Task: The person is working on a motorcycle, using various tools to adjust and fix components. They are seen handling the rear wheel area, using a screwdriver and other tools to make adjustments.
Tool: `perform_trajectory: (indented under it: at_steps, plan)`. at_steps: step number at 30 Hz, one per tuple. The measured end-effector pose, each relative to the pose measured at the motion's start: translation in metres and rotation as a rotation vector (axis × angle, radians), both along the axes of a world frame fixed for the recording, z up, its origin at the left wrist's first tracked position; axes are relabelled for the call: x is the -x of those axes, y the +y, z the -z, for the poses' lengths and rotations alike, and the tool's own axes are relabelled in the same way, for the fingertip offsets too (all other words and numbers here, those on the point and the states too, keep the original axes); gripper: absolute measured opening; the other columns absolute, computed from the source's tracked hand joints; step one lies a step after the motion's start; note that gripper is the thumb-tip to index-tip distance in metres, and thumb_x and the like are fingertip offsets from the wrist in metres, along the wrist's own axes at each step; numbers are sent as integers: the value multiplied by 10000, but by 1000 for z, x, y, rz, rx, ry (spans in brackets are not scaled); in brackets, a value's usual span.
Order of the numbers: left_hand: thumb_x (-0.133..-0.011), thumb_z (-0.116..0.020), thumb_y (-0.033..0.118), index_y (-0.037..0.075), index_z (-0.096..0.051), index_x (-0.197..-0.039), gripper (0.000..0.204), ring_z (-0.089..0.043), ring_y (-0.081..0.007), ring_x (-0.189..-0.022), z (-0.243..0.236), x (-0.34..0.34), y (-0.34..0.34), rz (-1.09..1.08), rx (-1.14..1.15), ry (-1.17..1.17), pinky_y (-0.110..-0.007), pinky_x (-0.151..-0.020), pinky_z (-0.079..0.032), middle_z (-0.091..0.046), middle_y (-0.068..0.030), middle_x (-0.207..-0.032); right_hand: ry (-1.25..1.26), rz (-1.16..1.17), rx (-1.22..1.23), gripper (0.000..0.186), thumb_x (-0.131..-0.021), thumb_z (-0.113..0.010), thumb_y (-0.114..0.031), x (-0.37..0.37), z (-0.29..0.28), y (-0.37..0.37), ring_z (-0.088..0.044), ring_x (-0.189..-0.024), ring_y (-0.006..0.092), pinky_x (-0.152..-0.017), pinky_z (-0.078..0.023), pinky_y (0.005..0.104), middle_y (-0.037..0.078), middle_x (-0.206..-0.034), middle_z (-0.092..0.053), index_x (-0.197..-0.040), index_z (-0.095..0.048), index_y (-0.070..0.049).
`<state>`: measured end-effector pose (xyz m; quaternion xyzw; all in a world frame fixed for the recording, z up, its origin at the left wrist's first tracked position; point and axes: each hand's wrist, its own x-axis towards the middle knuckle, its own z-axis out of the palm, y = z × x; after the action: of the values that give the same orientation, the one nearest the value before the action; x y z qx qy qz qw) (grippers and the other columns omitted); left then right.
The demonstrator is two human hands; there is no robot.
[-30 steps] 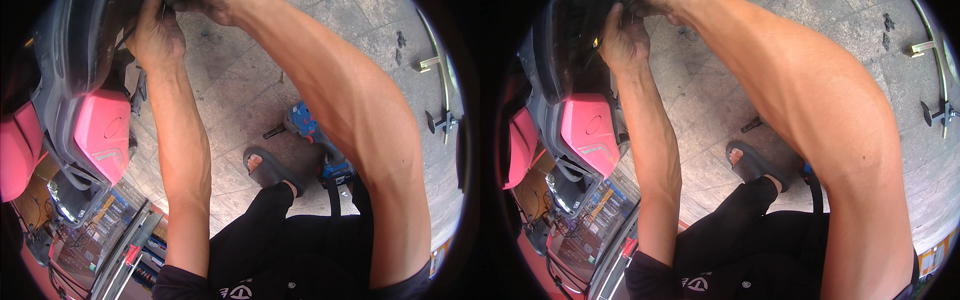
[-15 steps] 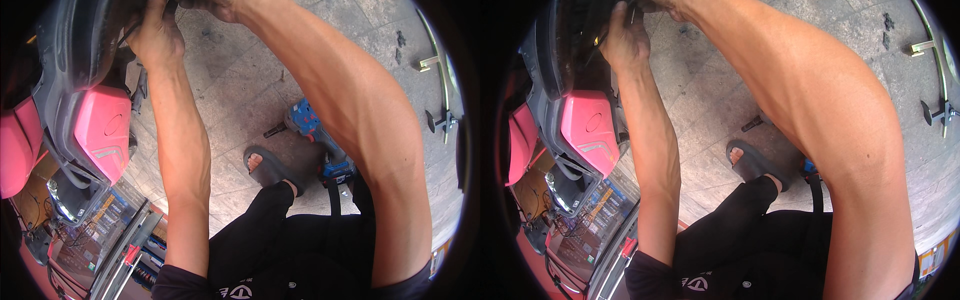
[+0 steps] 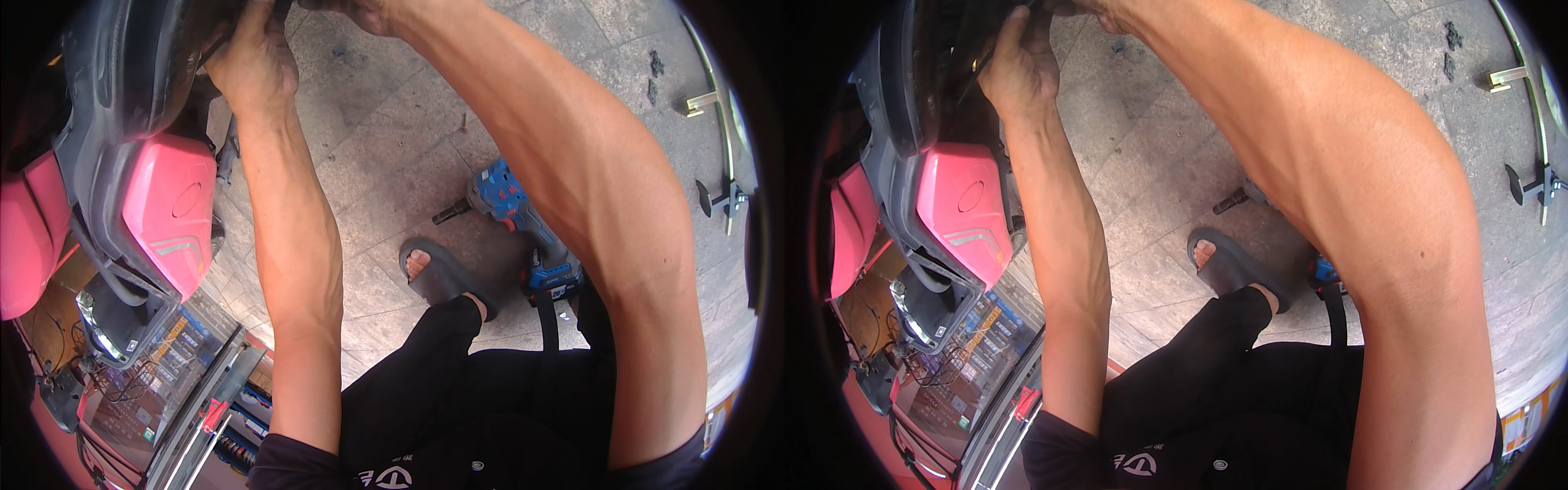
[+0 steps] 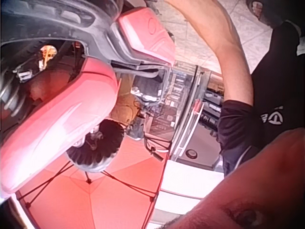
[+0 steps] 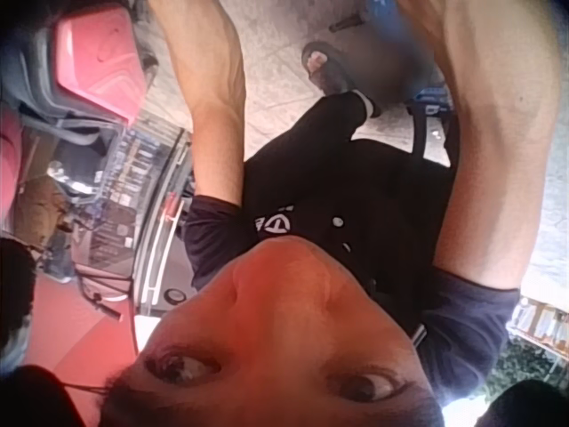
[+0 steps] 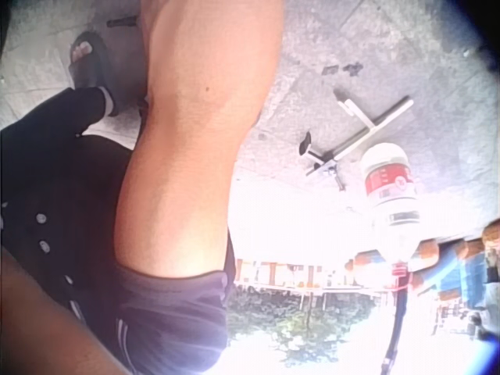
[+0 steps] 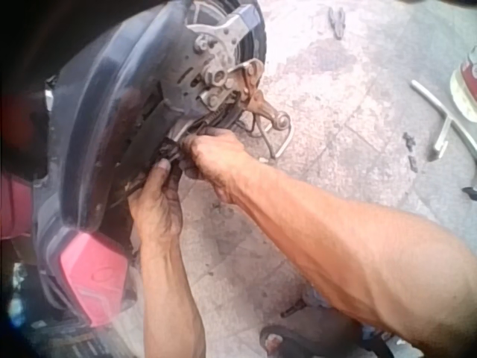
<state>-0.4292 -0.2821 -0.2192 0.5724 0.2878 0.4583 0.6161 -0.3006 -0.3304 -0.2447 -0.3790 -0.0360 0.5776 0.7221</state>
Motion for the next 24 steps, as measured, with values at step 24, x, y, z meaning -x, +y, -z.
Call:
perform_trajectory:
  at_steps: [24]
  plan:
    - [-871, -616, -151, 23, -619, -1294, 458, -715, -256, -1033, -1, -7, 0, -127, 94, -44, -370, -880, -649, -686, -130, -1222, -247, -87, 49, 198, -899, -698, -202, -9, -4, -2, -615, -603, 175, -528, -482, 312, 68, -721, -664, -854, -721, -11]
